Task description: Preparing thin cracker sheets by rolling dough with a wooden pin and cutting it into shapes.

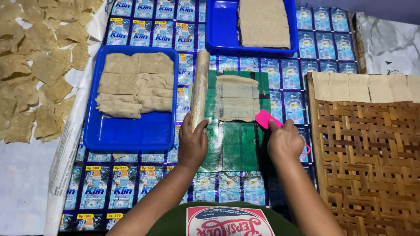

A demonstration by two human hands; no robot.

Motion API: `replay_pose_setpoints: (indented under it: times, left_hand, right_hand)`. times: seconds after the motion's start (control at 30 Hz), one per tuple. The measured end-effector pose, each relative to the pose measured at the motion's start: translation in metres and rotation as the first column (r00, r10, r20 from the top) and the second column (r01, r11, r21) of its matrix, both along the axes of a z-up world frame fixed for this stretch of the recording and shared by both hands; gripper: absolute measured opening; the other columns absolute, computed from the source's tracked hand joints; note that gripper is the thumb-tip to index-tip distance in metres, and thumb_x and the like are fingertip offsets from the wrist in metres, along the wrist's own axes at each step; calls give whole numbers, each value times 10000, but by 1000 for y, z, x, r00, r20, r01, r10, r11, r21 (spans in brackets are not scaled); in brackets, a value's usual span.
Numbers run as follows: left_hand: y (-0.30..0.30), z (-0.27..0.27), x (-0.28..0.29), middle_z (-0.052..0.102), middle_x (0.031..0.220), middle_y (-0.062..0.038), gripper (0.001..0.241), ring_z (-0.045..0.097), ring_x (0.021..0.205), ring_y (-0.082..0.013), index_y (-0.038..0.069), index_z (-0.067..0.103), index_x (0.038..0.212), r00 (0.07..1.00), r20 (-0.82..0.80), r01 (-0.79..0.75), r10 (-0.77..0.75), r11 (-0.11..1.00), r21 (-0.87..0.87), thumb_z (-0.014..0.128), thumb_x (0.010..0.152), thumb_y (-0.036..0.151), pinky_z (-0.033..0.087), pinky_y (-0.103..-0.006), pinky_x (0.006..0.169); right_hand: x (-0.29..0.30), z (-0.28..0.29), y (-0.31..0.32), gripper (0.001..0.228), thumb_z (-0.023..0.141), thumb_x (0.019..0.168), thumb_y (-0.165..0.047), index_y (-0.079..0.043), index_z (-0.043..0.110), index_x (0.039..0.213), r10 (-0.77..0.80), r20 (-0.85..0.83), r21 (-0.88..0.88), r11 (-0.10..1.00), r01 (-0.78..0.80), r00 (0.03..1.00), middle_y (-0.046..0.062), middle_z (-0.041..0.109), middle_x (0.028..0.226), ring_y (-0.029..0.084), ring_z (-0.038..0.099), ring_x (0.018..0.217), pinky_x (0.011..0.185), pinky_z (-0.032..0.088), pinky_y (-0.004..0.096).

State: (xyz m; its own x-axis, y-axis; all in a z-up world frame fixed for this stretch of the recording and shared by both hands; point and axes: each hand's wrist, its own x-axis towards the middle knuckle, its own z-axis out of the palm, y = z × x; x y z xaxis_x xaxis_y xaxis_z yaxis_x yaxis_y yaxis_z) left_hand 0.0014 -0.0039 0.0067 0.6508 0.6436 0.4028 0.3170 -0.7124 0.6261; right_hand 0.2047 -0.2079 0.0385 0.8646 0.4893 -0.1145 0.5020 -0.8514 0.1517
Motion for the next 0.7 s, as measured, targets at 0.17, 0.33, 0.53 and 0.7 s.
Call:
replay_pose_setpoints:
  times: [0.17,0.33,0.53,0.7]
  left_hand:
    - [0,1,1,435,1470,-230,327,478,1382,-443,249,655,1280,1000,0,-2,2,1000,-5,525,994,156,463,-533,1067]
    - [0,-2,0,425,1476,-226,331,476,1381,-444,254,651,1284,1000,2,-9,9,1000,2,531,993,151,467,-537,1065]
    - [1,-2,1,430,1467,-232,330,478,1379,-446,243,655,1278,1000,6,1,-1,1000,5,534,988,142,462,-542,1066]
    - [0,-1,0,431,1470,-225,323,478,1381,-441,248,655,1283,1000,-5,3,-3,1000,1,534,996,161,462,-538,1066]
  right_hand:
    - [39,-12,21,411,505,1026,-237,-473,690,1306,-17,-51,72,997,20,999,104,545,1123,358,676,996,826,595,489]
    - [73,6,42,335,541,984,-365,-560,706,1201,-111,-227,108,984,139,968,117,596,1081,385,707,994,823,583,562]
    - [115,-55,21,350,531,1021,-278,-193,695,1318,-124,-323,337,911,236,938,208,732,1098,453,684,1105,902,551,578]
    - [6,18,41,254,515,1032,-331,-189,639,1201,101,-237,315,949,-22,966,166,674,1121,463,681,1064,897,565,604]
